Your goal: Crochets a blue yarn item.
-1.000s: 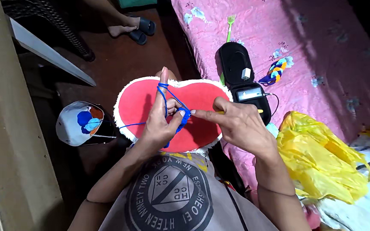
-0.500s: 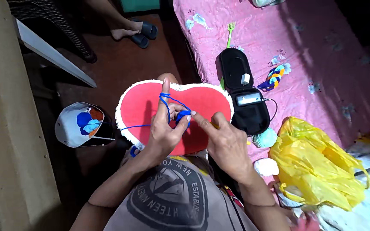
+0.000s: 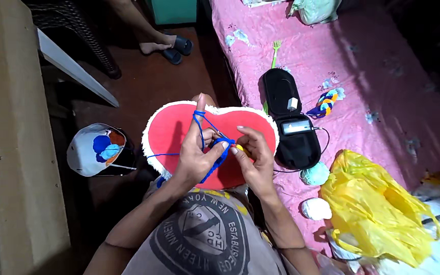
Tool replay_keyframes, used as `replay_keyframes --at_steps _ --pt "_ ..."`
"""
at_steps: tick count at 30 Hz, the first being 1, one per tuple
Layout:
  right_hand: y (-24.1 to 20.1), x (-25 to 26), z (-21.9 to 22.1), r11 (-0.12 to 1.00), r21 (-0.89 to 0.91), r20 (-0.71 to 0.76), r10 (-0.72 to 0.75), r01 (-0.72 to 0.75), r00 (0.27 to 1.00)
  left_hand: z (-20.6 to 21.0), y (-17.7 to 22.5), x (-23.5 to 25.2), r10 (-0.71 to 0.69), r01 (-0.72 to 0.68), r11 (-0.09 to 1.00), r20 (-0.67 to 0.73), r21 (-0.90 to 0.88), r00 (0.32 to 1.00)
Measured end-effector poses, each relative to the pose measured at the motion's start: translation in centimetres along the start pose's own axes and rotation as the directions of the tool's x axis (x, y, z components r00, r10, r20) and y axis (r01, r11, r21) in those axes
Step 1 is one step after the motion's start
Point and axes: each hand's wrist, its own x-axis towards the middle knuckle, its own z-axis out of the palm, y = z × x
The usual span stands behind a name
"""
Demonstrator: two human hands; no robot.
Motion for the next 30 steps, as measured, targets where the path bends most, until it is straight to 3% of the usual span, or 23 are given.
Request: replay_keyframes --at_steps 2,5,8,10,11,13,16,17,19,21,23,25,28,30 --pt "0.4 -0.1 -0.5 0.941 -0.294 -0.024 -0.183 0.168 0.983 -0.3 0.3 0.1 -0.012 0.012 0.999 0.018 0.031 1.0" --pt "-0.6 -0.1 -1.4 0.748 -0.603 0.028 -0.325 0.276 0.945 -0.6 0.3 0.3 -0.005 0.001 0.996 0.047 0.092 0.999" --pt "-1.9 0.0 -2.3 0.589 -0.745 0.113 -0.353 0.314 0.929 -0.6 0.3 0.4 -0.016 0.009 0.991 0.052 0.134 0.999" --pt "-2.6 0.2 -3.1 0.557 -0.761 0.168 -0.325 0.332 0.931 -0.6 0.2 0.5 -0.018 0.01 0.986 0.047 0.165 0.999" --pt "-2.8 0.3 -3.5 0.581 -0.739 0.195 -0.299 0.341 0.934 -0.7 0.1 0.6 -0.026 0.016 0.985 0.052 0.172 0.998" --pt "-2.8 0.6 -4.6 0.731 -0.613 0.231 -0.197 0.3 0.953 -0.6 0.0 0.6 -0.06 0.05 0.989 0.075 0.137 0.995" --pt "-1.4 1.0 -5.8 0.986 -0.163 0.269 0.085 -0.042 0.959 -0.5 0.1 0.5 -0.077 0.073 0.997 0.13 0.04 0.988" --pt "-1.0 1.3 -5.7 0.979 0.032 0.293 0.181 -0.199 0.939 -0.4 0.1 0.4 -0.065 0.063 0.998 0.139 0.016 0.988" --pt "-0.2 1.6 -4.9 0.83 0.343 0.376 0.308 -0.44 0.874 -0.2 -0.1 0.3 -0.025 0.027 0.999 0.127 -0.018 0.992" --pt "0.2 1.6 -4.1 0.672 0.505 0.438 0.342 -0.542 0.831 -0.1 -0.2 0.4 0.011 -0.008 0.999 0.082 -0.039 0.997" --pt "0.3 1.5 -3.5 0.609 0.565 0.445 0.342 -0.556 0.828 -0.1 -0.2 0.4 0.017 -0.015 0.998 0.034 -0.058 0.999" --pt "0.0 1.4 -3.1 0.644 0.558 0.393 0.35 -0.523 0.85 0.0 -0.1 0.5 0.029 -0.029 0.998 0.003 -0.064 1.0" --pt "-0.6 1.1 -2.3 0.851 0.388 0.216 0.289 -0.353 0.933 0.1 0.1 0.5 0.057 -0.058 0.997 -0.03 -0.053 0.998" --pt "-0.7 0.7 -1.8 0.983 0.134 0.103 0.115 -0.129 0.988 0.0 0.2 0.4 0.125 -0.125 0.992 -0.033 0.004 0.992"
